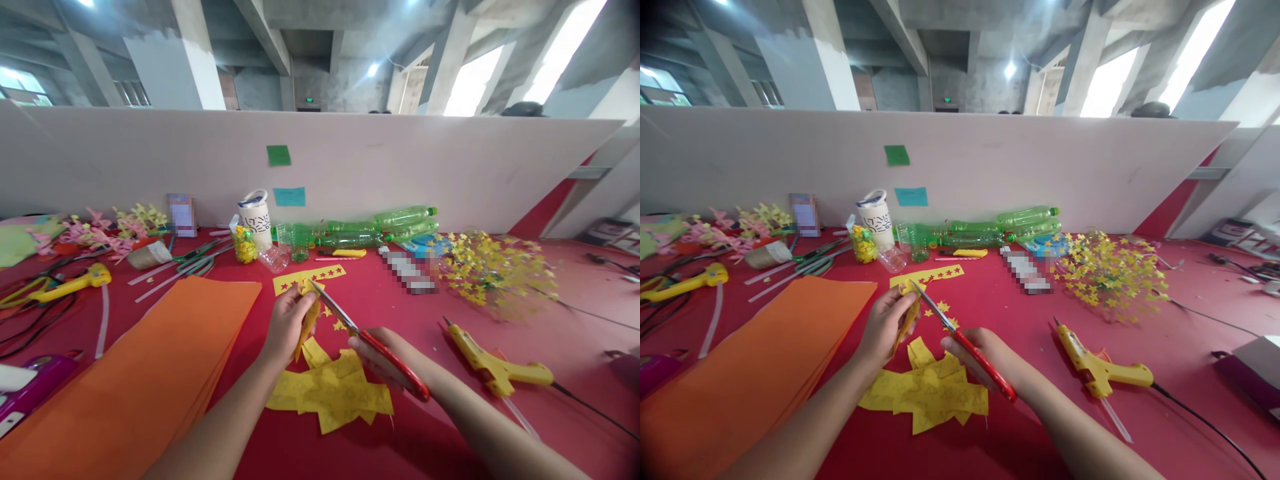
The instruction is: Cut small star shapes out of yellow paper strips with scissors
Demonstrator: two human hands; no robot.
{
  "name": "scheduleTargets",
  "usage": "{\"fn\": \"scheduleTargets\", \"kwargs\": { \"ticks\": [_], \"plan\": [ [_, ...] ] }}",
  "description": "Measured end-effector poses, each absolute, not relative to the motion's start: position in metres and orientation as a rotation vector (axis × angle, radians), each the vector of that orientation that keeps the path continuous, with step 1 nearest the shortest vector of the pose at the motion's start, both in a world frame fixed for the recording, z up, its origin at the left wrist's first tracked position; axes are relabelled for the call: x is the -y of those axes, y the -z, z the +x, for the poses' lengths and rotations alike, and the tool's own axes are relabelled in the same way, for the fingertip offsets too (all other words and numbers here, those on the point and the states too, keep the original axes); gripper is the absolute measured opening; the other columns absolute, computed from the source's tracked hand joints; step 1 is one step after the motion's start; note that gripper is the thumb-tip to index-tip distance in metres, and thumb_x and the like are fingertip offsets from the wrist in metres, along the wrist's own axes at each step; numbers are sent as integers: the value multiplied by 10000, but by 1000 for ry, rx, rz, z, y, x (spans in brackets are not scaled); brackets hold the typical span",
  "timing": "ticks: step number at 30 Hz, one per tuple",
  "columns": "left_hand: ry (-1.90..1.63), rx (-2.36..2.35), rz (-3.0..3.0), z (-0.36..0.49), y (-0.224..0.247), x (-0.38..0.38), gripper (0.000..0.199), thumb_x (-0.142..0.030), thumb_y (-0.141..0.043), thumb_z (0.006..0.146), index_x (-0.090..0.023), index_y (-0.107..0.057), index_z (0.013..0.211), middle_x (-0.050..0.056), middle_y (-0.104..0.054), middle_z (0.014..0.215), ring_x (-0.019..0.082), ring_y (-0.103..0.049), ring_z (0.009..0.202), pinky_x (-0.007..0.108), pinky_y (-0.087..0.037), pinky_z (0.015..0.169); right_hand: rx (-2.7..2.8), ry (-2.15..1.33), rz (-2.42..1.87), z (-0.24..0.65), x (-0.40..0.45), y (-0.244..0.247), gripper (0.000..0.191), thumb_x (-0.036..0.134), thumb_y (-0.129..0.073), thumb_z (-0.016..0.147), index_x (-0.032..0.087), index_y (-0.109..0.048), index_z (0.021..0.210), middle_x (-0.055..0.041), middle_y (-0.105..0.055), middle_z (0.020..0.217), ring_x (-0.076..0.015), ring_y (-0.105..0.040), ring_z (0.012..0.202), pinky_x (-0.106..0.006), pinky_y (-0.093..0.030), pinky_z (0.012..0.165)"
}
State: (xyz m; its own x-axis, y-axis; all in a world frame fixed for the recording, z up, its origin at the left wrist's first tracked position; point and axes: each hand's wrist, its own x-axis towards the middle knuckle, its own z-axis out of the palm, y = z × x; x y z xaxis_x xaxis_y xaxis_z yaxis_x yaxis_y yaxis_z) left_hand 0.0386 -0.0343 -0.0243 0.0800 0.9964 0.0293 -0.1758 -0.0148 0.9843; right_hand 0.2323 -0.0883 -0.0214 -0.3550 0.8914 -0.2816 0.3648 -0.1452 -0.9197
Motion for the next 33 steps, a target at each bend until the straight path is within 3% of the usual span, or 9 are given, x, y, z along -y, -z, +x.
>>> {"fn": "scheduleTargets", "kwargs": {
  "ticks": [5,9,17,27,33],
  "plan": [
    [-1283,-975,1104,37,24,32,232,-405,-640,746,-185,-575,778,-42,-568,588,97,-517,466,198,-393,437,1688,-1511,-1413,232,87,19,467,561,-571,823,194,-363,625,79,-319,496,-44,-303,393,-172,-222,365],
    [-1320,-1006,1200,33,25,28,221,-378,-632,754,-173,-587,683,-27,-559,580,112,-522,516,217,-397,494,1713,-1450,-1495,234,85,18,460,567,-584,809,192,-377,640,75,-334,497,-50,-324,403,-176,-222,374],
    [-1274,-928,1276,32,29,28,286,-324,-588,807,-180,-534,566,-34,-520,468,113,-495,437,232,-389,461,1676,-1536,-1399,231,87,19,458,589,-563,818,189,-414,653,91,-331,436,-51,-326,369,-175,-256,373],
    [-1356,-1019,1295,38,26,38,274,-355,-576,819,-177,-544,613,-27,-540,526,96,-501,477,214,-406,487,1559,-1649,-1331,220,91,23,540,719,-492,780,195,-425,669,102,-344,407,-46,-314,297,-167,-223,303],
    [-1339,-1111,1302,40,25,40,259,-345,-563,824,-172,-547,631,-27,-523,522,89,-488,477,201,-398,483,1539,-1644,-1366,219,91,24,522,692,-521,782,196,-416,656,103,-333,407,-44,-307,297,-172,-220,314]
  ]
}}
